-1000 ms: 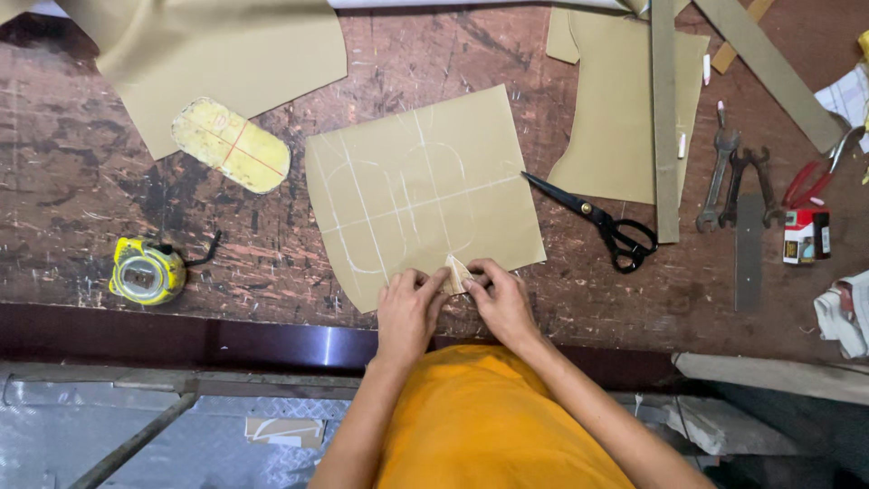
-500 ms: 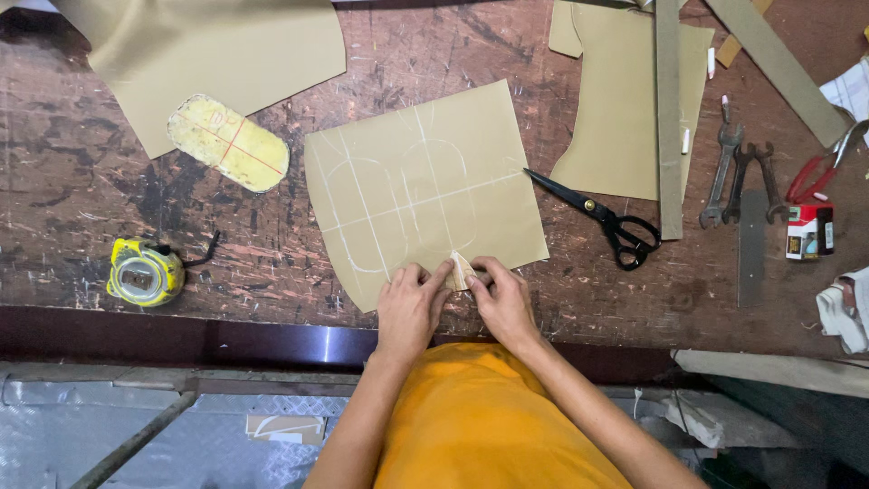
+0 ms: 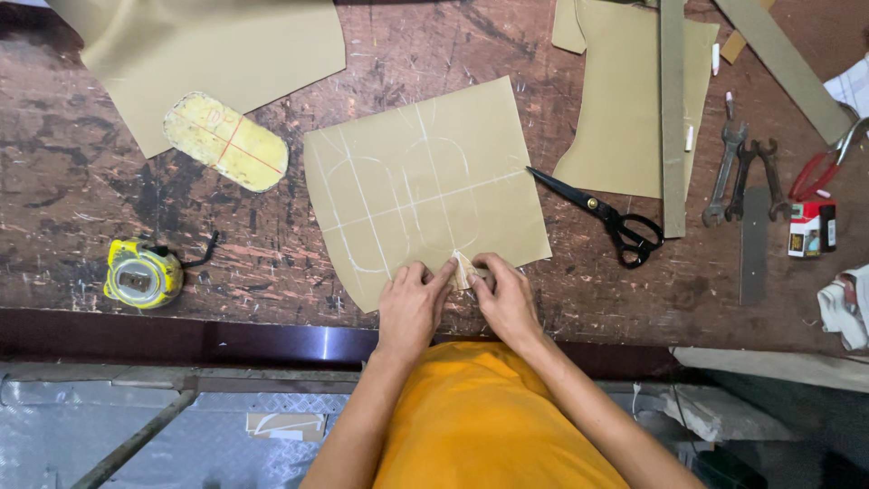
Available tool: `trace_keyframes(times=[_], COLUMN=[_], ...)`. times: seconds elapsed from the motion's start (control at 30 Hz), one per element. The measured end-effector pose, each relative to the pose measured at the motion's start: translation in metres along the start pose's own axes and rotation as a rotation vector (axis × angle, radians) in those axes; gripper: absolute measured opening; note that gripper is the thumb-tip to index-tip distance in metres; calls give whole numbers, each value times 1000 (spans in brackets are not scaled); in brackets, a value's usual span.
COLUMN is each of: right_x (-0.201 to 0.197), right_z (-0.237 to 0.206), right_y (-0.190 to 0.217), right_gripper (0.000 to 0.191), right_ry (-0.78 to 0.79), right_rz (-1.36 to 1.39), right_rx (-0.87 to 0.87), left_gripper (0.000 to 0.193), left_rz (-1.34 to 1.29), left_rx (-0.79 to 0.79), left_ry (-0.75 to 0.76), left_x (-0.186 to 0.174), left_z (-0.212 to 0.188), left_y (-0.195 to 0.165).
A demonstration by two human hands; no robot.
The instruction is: The person uses a white chalk marker to trace and refine outlines on a large sheet of cardboard, then uses a metal ruler to draw straight lines across the sheet. The person repeatedly repositions a small triangular cardboard template to mark additional curved sections.
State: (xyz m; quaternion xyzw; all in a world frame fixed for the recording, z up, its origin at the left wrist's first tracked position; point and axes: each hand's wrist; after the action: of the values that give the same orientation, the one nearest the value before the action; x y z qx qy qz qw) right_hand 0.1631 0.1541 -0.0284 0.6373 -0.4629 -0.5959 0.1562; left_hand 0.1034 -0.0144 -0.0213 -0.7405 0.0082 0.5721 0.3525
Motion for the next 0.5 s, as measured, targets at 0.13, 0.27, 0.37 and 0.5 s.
trace_keyframes(times=[0.13,0.27,0.37,0.5], right_x=[-15,-30,-35,-36], right_z=[8,13,14,17], right_y=[-5,-3,2,7], right_gripper=[32,41,41,38], right_ry=[-9,175,236,245], right_rz=[25,-7,-132,-146], right_rx=[-15,-164,-261,-211], left_gripper=[40,41,41,41], left_rz=[-12,-45,-54,-65], left_rx=[4,12,23,23], left_ry=[7,-15,-21,-32], left_x=[0,-1,-3,-5], left_z=[1,1,1,0], left_y=[1,2,1,0])
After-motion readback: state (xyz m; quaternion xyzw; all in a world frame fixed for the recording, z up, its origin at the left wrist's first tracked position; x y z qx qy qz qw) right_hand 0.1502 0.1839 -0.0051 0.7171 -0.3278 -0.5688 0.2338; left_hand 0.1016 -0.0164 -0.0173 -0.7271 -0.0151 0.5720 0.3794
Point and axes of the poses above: each hand's wrist, its own z-axis towards the middle knuckle, its own x-axis out of the palm, y = z × x, and after that the axes turned 3 degrees about -x, right-handed
